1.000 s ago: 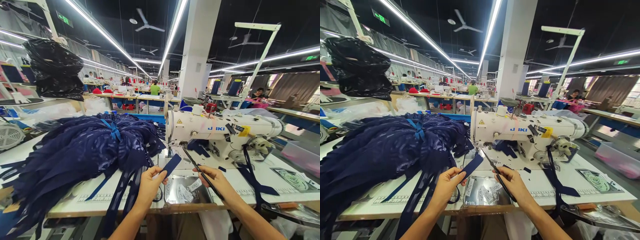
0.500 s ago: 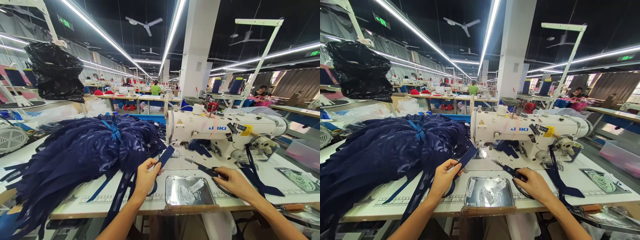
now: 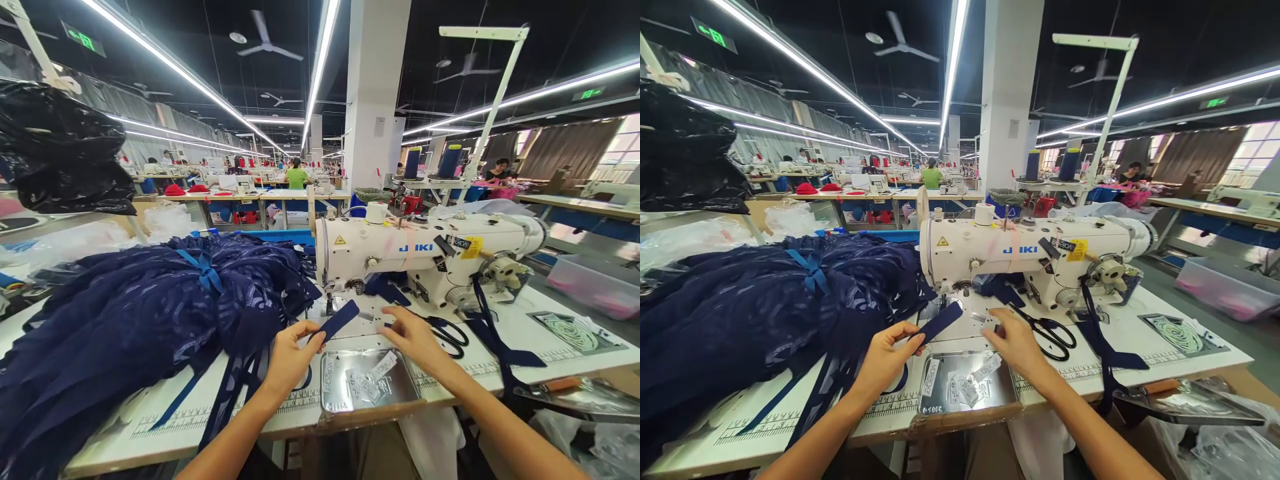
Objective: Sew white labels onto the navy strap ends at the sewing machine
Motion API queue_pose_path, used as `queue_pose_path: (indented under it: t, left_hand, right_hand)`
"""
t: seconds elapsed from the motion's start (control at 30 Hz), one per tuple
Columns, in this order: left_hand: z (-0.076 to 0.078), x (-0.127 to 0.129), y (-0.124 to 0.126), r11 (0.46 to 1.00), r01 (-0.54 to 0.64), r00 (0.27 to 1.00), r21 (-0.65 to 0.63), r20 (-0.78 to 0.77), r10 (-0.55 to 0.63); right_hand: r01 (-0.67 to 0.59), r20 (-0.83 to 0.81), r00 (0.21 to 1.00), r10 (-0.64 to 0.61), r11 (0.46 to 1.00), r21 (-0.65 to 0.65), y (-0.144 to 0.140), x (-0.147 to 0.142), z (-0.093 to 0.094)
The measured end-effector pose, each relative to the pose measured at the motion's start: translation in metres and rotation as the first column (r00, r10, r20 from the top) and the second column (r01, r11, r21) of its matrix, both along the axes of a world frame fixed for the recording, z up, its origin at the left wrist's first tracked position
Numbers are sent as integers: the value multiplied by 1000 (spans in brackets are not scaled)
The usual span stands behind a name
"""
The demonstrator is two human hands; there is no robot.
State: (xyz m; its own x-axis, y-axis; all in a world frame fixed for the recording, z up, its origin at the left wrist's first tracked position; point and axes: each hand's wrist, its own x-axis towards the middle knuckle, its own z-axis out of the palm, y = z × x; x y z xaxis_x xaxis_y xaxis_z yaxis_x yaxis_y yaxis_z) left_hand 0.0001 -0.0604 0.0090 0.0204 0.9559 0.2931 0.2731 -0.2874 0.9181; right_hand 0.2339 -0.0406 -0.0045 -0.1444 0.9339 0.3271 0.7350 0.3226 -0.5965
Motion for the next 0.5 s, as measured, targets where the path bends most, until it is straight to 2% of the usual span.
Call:
queue_pose_path:
  t: [0.03, 0.07, 0.13, 0.2, 0.23, 0.27, 0.33, 0.4, 0.47, 0.5]
  left_hand:
    - [1, 1, 1, 1000, 2, 999, 20, -44, -1]
    - [0, 1, 3, 999, 1, 996, 45, -89, 3]
    - [-1, 1, 7, 994, -8, 986, 112, -163, 26]
    - [-3, 0, 11, 981, -23, 976, 191, -210, 64]
    - [-3, -1, 13, 972, -30, 970, 235, -226, 85]
    - [-3, -3, 15, 958, -31, 964, 284, -244, 103]
    - [-1, -5, 19, 915, 11, 947, 404, -299, 121]
    - [1, -8, 22, 843, 118, 912, 525, -393, 117]
    - [0, -11, 25, 764, 254, 850, 593, -513, 116]
    - [-2, -12, 26, 743, 304, 815, 596, -567, 121]
  right_hand:
    - [-135, -198, 974, 107, 982, -134, 0, -15, 2]
    - [-308, -393, 897, 203, 924, -226, 1, -29, 4]
    - [-631, -685, 648, 333, 738, -239, 3, -52, 4]
    - [-809, -841, 433, 325, 552, -203, 6, -65, 2]
    - [-849, -879, 377, 294, 490, -200, 8, -67, 0]
    - [-863, -900, 354, 254, 459, -210, 11, -67, -1]
    - [-854, -916, 363, 169, 455, -254, 18, -59, -3]
    - [-844, -916, 392, 86, 430, -321, 26, -45, -3]
    - [-853, -899, 434, 59, 349, -389, 32, -31, -1]
    - [-855, -886, 457, 76, 311, -415, 34, -25, 0]
